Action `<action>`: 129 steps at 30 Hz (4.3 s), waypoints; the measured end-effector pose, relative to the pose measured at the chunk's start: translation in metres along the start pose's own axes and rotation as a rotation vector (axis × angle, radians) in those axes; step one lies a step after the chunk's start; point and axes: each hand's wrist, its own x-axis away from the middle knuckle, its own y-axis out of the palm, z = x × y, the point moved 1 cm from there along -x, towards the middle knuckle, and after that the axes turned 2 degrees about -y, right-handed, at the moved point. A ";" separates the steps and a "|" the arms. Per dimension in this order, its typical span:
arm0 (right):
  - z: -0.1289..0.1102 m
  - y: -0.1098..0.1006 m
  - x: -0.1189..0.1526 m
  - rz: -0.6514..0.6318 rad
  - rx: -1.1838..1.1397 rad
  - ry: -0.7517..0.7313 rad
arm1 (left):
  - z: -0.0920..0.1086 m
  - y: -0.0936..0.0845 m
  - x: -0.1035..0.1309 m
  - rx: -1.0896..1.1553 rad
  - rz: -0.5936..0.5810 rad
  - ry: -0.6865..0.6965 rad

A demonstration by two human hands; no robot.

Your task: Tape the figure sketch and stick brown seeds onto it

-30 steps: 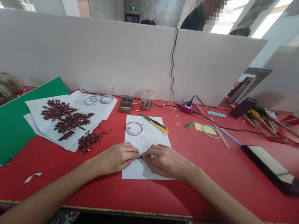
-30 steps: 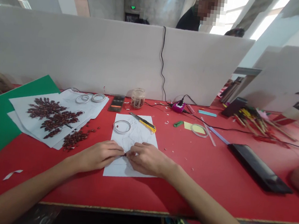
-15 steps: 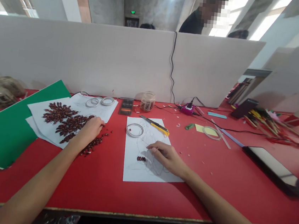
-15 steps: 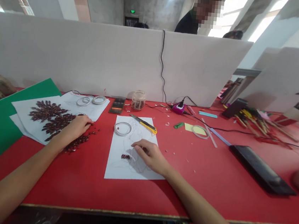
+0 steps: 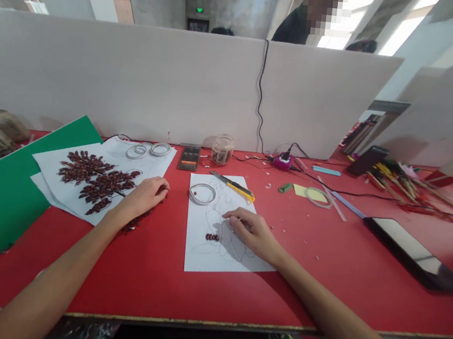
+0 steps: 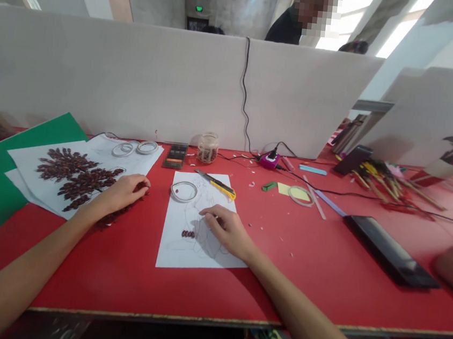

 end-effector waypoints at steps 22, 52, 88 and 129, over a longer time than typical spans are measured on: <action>-0.046 0.026 0.004 0.091 0.288 -0.314 | 0.107 0.063 0.046 1.492 -0.368 -0.501; -0.035 0.029 0.022 -0.085 0.382 -0.261 | 0.073 0.032 0.056 0.581 -0.161 -0.067; -0.035 0.019 0.026 -0.200 0.504 -0.443 | 0.084 0.069 0.074 -0.141 -0.208 0.280; -0.042 0.026 0.026 -0.105 0.571 -0.472 | 0.085 0.062 0.080 -0.051 -0.075 0.438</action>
